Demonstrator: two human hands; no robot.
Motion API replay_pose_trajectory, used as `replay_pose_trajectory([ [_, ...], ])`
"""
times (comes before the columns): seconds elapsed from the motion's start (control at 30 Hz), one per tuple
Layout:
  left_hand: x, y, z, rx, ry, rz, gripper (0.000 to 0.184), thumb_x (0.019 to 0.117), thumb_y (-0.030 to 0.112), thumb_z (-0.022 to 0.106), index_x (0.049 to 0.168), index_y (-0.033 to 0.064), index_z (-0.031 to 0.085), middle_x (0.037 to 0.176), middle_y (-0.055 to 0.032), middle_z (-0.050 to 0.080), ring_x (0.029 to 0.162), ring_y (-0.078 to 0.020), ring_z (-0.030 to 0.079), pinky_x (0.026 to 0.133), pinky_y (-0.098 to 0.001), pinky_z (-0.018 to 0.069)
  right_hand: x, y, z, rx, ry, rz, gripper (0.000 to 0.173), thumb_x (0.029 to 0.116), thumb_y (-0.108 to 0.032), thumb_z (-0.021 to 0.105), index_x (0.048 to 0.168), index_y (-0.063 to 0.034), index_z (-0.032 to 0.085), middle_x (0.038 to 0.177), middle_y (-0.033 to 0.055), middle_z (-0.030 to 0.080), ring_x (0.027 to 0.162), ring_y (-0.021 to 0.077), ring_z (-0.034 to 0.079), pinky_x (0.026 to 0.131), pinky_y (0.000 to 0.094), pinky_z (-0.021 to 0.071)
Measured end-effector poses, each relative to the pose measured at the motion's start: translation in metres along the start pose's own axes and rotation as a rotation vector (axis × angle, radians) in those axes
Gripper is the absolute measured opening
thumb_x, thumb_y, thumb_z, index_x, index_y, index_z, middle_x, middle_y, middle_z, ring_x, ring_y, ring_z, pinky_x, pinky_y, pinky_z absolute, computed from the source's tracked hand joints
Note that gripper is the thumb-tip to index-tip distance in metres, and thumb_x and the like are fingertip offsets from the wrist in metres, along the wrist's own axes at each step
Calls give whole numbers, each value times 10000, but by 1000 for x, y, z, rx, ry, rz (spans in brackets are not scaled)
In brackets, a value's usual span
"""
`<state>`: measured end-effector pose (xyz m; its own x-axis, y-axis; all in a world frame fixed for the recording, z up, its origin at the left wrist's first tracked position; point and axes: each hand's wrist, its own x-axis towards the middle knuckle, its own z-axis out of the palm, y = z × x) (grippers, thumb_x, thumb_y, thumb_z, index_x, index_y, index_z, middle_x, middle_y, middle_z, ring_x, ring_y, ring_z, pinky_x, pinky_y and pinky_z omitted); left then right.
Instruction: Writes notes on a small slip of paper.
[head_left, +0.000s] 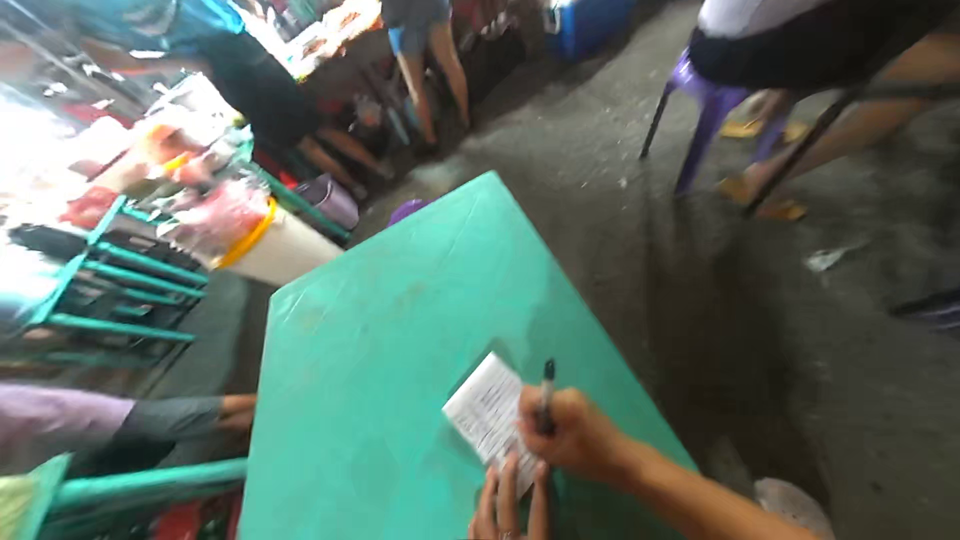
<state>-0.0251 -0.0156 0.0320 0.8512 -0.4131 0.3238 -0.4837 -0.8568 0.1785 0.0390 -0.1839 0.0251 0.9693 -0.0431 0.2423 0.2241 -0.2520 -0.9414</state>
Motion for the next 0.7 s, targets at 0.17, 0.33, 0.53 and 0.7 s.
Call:
replay_pose_trajectory([
  [0.17,2,8,-4,31,-4,-35,389,829,54,574,1092,200,820,1267,-156,710,1212,-431,609,945,-561,438,-1,1,0,-95,-7,-57,124,884,-151,624,791,-68,627,616,17,535,536,108,527,475,282,432],
  [0.33,1,8,-3,27,16,-37,438,830,56,534,1107,246,814,1278,-140,706,1226,-400,599,950,-537,419,-1,2,3,-248,74,-188,116,813,-143,642,714,-122,585,545,-49,473,465,25,469,416,194,384],
  [0.53,2,9,-2,29,27,-44,464,823,36,523,1101,265,815,1272,-132,710,1234,-397,596,948,-529,419,0,2,1,-247,60,-212,102,810,-154,645,732,-138,581,567,-69,469,475,5,452,417,181,364],
  [0.7,2,10,-2,18,31,-46,457,840,50,516,1107,274,813,1275,-131,709,1237,-389,592,953,-518,411,0,1,-3,-241,47,-212,108,792,-133,641,716,-134,564,550,-72,448,464,-1,436,411,174,353],
])
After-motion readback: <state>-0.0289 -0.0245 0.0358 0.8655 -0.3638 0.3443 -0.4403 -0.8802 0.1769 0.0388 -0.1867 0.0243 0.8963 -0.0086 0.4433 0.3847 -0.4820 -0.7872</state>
